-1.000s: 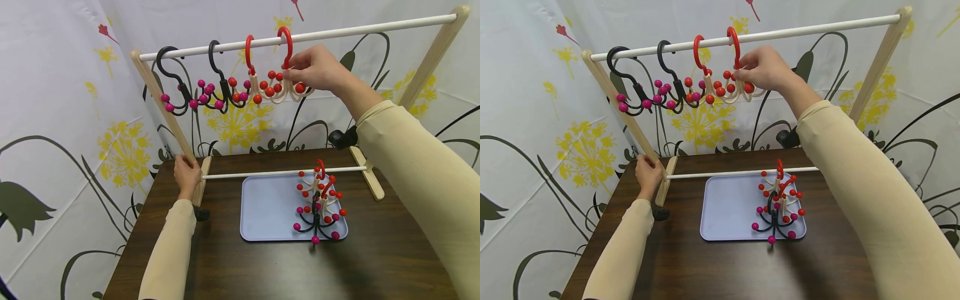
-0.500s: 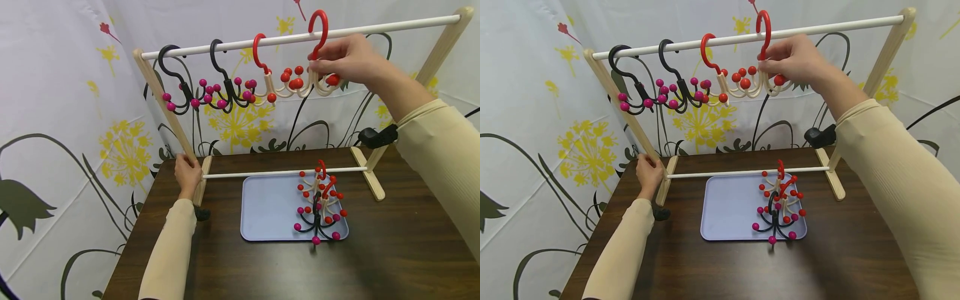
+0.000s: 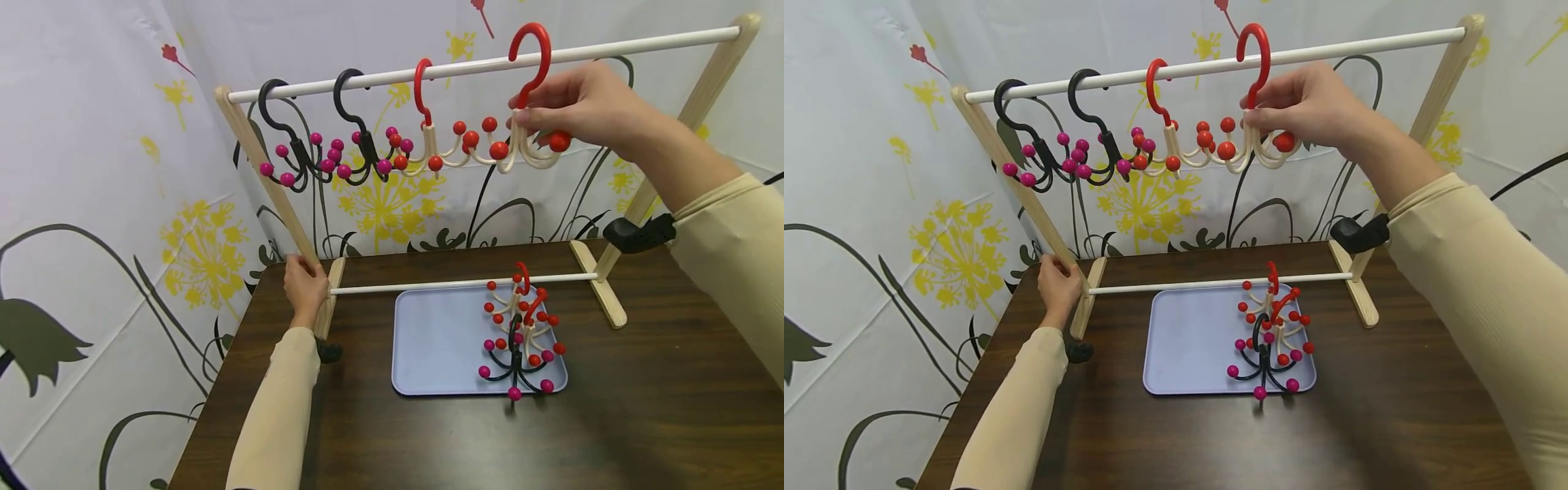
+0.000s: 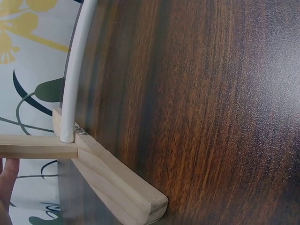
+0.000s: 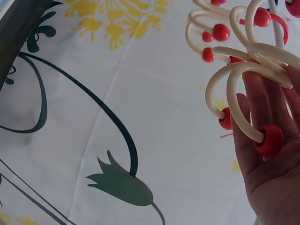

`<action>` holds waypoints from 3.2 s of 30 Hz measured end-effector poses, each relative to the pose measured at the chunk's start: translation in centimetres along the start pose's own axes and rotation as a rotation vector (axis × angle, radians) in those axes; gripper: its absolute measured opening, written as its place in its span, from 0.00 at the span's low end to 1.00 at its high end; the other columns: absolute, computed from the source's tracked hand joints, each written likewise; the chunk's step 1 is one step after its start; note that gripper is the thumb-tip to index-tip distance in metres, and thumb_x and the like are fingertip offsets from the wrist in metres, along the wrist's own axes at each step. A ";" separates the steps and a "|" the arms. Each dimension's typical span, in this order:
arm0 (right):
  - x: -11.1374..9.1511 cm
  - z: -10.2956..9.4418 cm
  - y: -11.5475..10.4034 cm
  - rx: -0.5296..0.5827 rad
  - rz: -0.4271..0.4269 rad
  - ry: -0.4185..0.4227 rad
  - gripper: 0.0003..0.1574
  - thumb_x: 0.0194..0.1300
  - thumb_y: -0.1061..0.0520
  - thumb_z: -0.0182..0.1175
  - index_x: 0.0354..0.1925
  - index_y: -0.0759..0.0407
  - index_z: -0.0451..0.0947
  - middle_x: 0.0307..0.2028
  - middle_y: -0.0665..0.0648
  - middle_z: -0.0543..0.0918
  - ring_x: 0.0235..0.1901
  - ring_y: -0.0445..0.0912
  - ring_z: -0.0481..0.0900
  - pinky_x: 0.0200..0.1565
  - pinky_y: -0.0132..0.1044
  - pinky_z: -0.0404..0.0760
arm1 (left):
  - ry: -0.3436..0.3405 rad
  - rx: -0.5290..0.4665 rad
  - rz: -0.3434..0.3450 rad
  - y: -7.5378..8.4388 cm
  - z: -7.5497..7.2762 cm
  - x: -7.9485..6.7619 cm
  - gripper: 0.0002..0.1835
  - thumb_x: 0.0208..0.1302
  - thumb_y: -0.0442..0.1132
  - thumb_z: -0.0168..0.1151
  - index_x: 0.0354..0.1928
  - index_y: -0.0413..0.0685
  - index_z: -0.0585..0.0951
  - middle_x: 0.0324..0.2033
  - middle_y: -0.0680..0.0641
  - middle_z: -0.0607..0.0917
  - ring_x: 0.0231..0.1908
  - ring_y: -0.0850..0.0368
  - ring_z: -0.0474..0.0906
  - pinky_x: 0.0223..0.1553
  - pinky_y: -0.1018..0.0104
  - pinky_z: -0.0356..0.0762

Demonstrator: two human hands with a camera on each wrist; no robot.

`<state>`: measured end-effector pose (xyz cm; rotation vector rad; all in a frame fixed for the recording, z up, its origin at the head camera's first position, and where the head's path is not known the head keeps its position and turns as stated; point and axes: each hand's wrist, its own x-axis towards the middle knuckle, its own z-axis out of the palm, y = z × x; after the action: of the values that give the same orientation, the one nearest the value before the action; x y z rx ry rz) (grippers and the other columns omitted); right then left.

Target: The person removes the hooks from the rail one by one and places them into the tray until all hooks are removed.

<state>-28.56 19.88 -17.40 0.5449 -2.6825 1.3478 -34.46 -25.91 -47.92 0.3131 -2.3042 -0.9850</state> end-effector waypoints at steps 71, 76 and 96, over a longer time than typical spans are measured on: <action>-2.5 21.0 15.8 -0.373 0.166 -0.283 0.05 0.59 0.59 0.68 0.33 0.61 0.83 0.28 0.54 0.83 0.29 0.48 0.78 0.35 0.42 0.77 | -0.002 -0.010 0.012 0.1 0.6 0.3 0.12 0.61 0.36 0.59 0.44 0.40 0.71 0.34 0.40 0.74 0.37 0.40 0.72 0.42 0.43 0.68; -2.7 20.8 15.6 -0.369 0.154 -0.320 0.07 0.61 0.59 0.67 0.38 0.60 0.85 0.33 0.55 0.84 0.31 0.47 0.80 0.36 0.41 0.79 | 0.011 -0.014 0.020 -0.1 0.7 0.3 0.13 0.61 0.36 0.60 0.45 0.39 0.71 0.35 0.39 0.75 0.37 0.39 0.73 0.42 0.43 0.69; -4.7 16.5 9.4 -0.450 0.056 -0.348 0.14 0.61 0.56 0.67 0.45 0.61 0.85 0.32 0.52 0.85 0.32 0.45 0.79 0.38 0.41 0.80 | 0.021 -0.013 0.022 -0.6 0.7 0.3 0.13 0.60 0.35 0.60 0.44 0.39 0.72 0.35 0.39 0.75 0.37 0.39 0.74 0.42 0.43 0.68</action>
<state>-26.19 13.24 -35.67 0.7041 -3.1580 0.6597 -35.08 -26.03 -48.56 0.2907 -2.2768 -0.9811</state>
